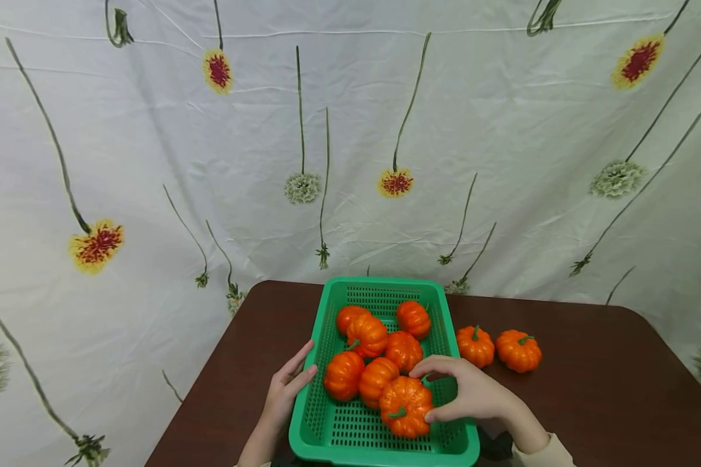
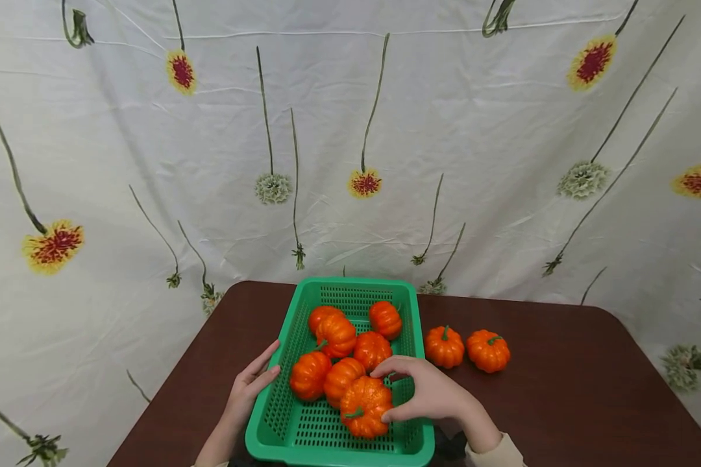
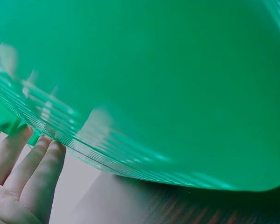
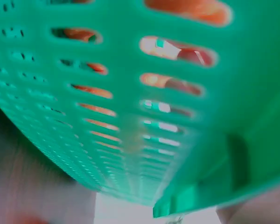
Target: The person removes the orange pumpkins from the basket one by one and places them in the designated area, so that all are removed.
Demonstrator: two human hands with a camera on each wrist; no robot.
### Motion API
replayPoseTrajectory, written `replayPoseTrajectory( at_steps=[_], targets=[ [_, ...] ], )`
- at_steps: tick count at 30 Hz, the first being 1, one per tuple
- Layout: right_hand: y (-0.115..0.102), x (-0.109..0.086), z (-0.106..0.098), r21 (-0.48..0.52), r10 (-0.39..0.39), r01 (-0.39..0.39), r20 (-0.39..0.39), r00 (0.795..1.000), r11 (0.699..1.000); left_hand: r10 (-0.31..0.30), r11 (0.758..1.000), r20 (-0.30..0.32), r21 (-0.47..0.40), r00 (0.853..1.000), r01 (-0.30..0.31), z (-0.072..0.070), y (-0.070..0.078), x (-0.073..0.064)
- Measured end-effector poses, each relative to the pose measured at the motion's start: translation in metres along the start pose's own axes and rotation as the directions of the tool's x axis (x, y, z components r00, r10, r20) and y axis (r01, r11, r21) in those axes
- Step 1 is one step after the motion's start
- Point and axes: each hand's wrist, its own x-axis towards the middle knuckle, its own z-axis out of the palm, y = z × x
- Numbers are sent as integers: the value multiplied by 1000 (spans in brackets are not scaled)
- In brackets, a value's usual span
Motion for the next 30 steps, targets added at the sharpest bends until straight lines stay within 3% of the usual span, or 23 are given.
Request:
replayPoseTrajectory(
  at_steps=[2, 5, 9, 13, 21, 24, 30],
  targets=[
    [3, -4, 0, 62, -21, 25, -68, 997, 998, -1, 1000, 2, 4, 1000, 1, 0, 0, 0],
    [5, -10, 0, 139, 8, 16, -172, 985, 990, -4, 1000, 4, 9, 1000, 4, -1, 0, 0],
    [7, -18, -2, 176, 89, -33, -318, 944, 984, -6, 1000, 1, 15, 1000, 6, -1, 0, 0],
    [9, -28, -4, 210, 178, -89, -454, 873, 974, -12, 1000, -3, 23, 1000, 12, -1, 0, 0],
    [9, -42, -14, 284, 283, -125, -628, 725, 951, -24, 999, -11, 42, 1000, 24, -1, 0, 1],
    [9, -45, -18, 294, 321, -157, -674, 665, 943, -21, 999, -8, 43, 1000, 21, -1, 0, 1],
    [9, -53, -25, 348, 408, -216, -718, 565, 912, -11, 999, -2, 49, 1000, 11, -1, 0, 1]
  ],
)
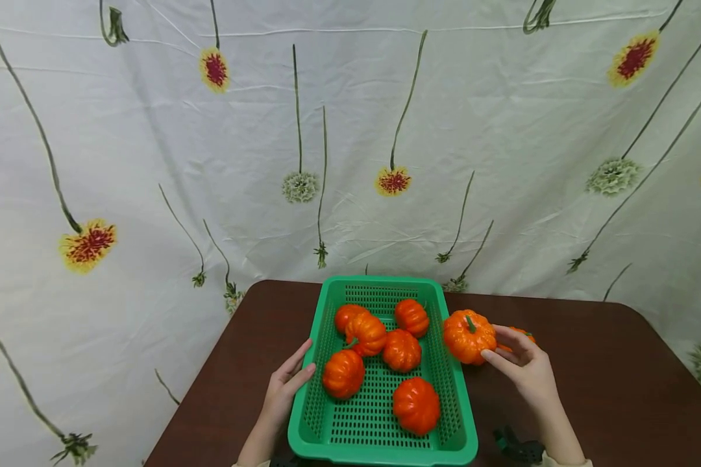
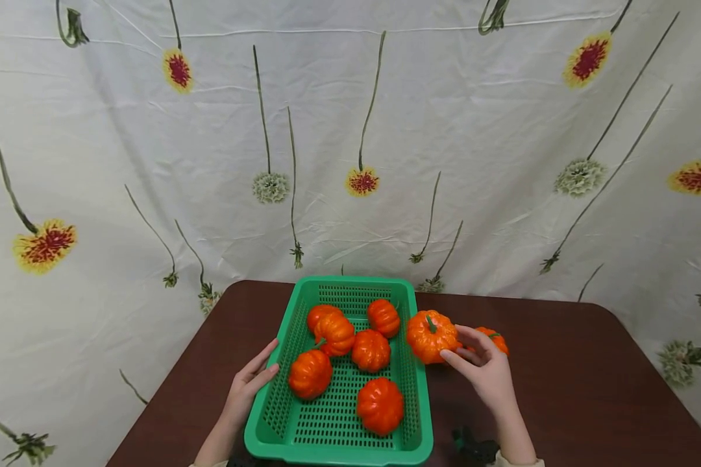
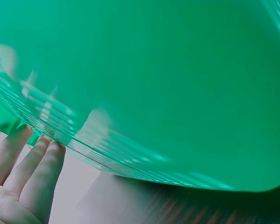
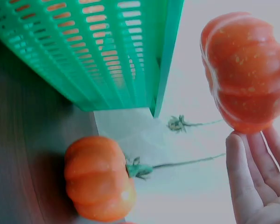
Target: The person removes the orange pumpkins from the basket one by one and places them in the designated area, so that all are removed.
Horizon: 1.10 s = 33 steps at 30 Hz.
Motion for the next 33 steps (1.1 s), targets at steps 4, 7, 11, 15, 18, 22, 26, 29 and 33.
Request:
replayPoseTrajectory(
  at_steps=[4, 7, 11, 15, 18, 22, 26, 29, 33],
  targets=[
    [52, 18, -21, -20, 13, -15, -98, 995, 1000, 0, 1000, 1, -1, 1000, 0, 0, 0, 0],
    [96, 34, -41, 2, 14, -14, -198, 980, 1000, -2, 1000, 5, -7, 1000, 2, 1, -1, 0],
    [105, 39, -56, 94, 64, -33, -350, 934, 995, -3, 1000, 4, -16, 1000, 3, 1, -1, 0],
    [107, 40, -68, 188, 153, -68, -487, 860, 980, -1, 1000, -4, -5, 1000, 1, 0, -1, 0],
    [106, 40, -74, 244, 200, -71, -561, 803, 967, 3, 1000, -5, 7, 1000, -3, 0, -1, 0],
    [109, 38, -80, 278, 241, -76, -626, 742, 958, 5, 1000, -4, 9, 1000, -5, 0, -1, 0],
    [110, 33, -82, 292, 247, -52, -683, 688, 955, 3, 1000, -8, 9, 1000, -3, 1, -1, 1],
    [101, 27, -80, 310, 254, -31, -714, 652, 950, 2, 1000, -9, 10, 1000, -2, 0, -1, 1],
    [78, 17, -75, 342, 302, -55, -732, 610, 938, -1, 1000, -6, 9, 1000, 1, 0, -1, 0]
  ],
)
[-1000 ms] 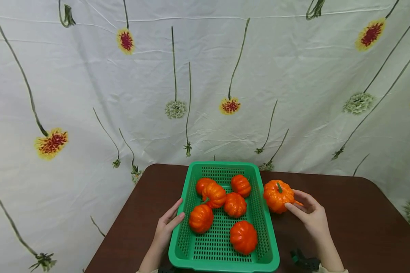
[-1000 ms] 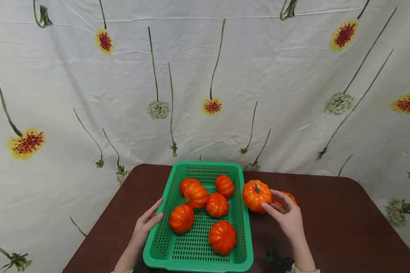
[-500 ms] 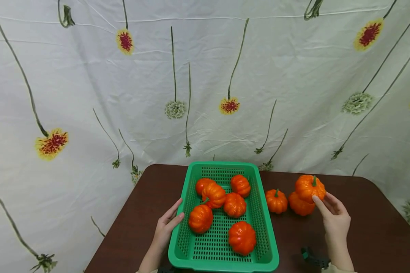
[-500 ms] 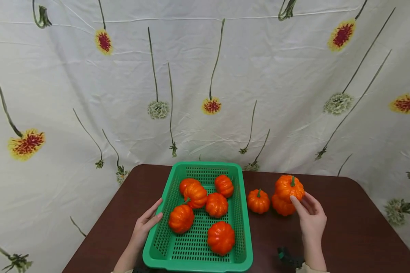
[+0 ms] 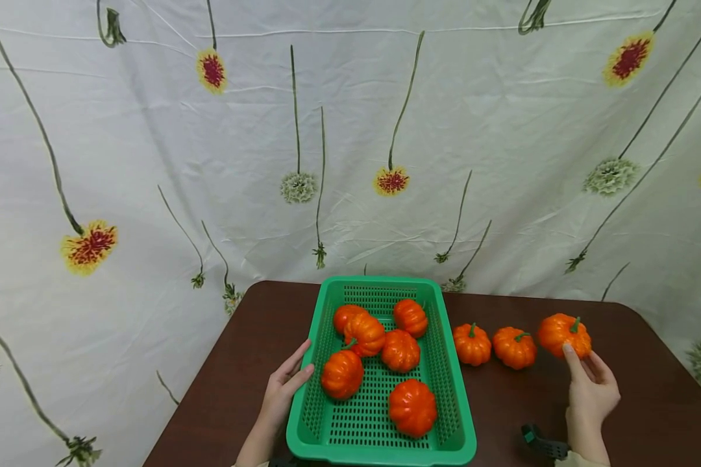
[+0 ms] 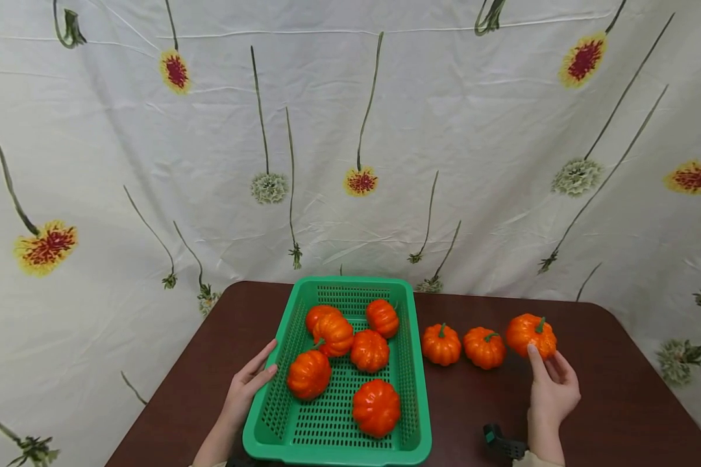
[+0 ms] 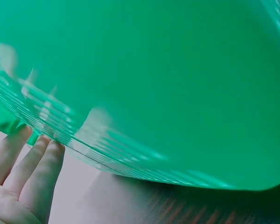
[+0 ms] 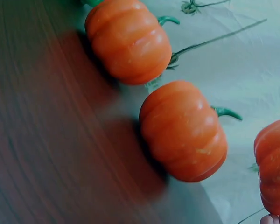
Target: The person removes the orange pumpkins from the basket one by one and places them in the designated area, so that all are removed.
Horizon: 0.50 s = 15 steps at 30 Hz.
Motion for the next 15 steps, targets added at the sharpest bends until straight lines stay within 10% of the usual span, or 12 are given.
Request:
replayPoseTrajectory(
  at_steps=[15],
  targets=[
    [2, -5, -6, -155, 120, -133, -89, 989, 979, -5, 1000, 1, 1, 1000, 5, 0, 1, 0]
  ],
)
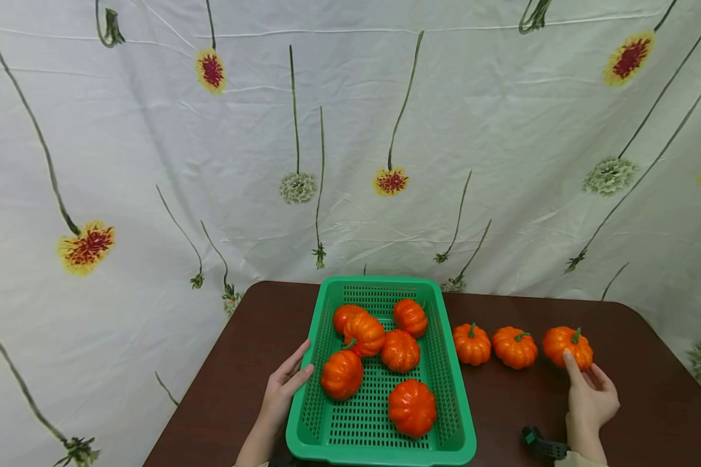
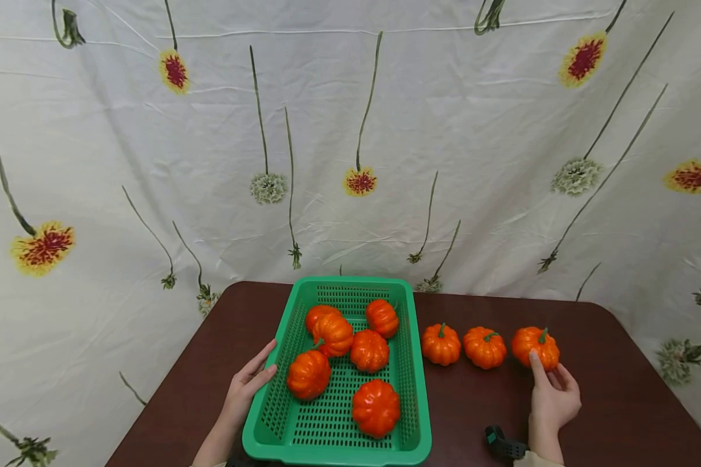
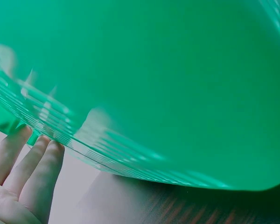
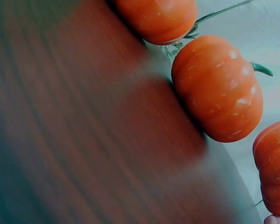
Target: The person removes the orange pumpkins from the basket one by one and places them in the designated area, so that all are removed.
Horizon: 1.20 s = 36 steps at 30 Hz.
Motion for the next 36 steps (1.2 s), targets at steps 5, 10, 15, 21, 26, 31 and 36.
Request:
replayPoseTrajectory(
  at_steps=[5, 10, 15, 21, 26, 31, 36],
  targets=[
    [4, 5, -1, -83, -4, 4, -6, 1000, 997, 5, 1000, 1, 1, 1000, -5, 0, 0, 0],
    [6, 10, -1, -236, -16, 19, 16, 1000, 972, 10, 1000, 9, -4, 1000, -10, 0, 2, 0],
    [5, 11, -1, -372, -57, 70, 47, 997, 925, 12, 1000, 12, -6, 1000, -12, 0, 3, 1],
    [4, 9, 0, -376, -66, 88, 69, 995, 922, 17, 1000, 14, -1, 1000, -17, 0, 2, 0],
    [-1, 5, -1, -338, -49, 67, 62, 997, 939, 17, 1000, 10, -14, 1000, -17, 0, 1, 1],
    [-3, 12, -2, -262, -94, 106, 58, 994, 959, 11, 1000, 8, -21, 1000, -11, 0, 0, 1],
    [16, 44, 1, -177, -164, 175, 72, 984, 969, 13, 1000, 12, -22, 1000, -13, -1, -1, 0]
  ],
)
